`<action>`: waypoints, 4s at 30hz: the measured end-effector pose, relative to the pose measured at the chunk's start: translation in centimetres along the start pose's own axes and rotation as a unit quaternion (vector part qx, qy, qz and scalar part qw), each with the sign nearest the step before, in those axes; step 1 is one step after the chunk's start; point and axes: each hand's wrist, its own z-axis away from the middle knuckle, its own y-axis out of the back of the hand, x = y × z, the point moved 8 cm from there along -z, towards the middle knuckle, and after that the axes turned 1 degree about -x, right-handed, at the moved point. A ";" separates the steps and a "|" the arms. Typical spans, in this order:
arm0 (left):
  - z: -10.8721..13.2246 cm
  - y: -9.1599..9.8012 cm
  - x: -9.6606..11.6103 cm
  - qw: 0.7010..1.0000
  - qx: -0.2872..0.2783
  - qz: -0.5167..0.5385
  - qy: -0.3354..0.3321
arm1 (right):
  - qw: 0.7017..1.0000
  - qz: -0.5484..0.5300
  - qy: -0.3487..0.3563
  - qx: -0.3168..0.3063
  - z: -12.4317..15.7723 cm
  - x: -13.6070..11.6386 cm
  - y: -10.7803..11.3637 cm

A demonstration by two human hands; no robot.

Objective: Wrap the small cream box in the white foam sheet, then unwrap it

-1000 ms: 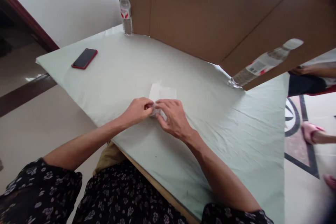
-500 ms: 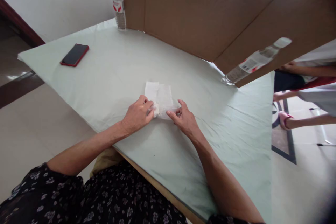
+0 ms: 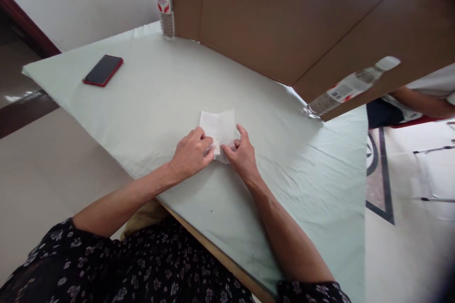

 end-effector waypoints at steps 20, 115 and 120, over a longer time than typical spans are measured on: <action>-1.0 -1.2 -0.2 0.991 -0.121 0.044 0.036 | 0.980 -0.189 -0.009 -0.057 0.7 -2.4 -1.7; -0.6 -0.8 -0.6 0.983 0.045 0.168 -0.052 | 0.930 -0.326 0.020 -0.168 -6.6 -2.4 -2.9; 0.2 -0.2 -1.6 0.985 0.110 0.125 0.034 | 0.947 -0.266 0.091 -0.156 -4.3 -4.0 -1.1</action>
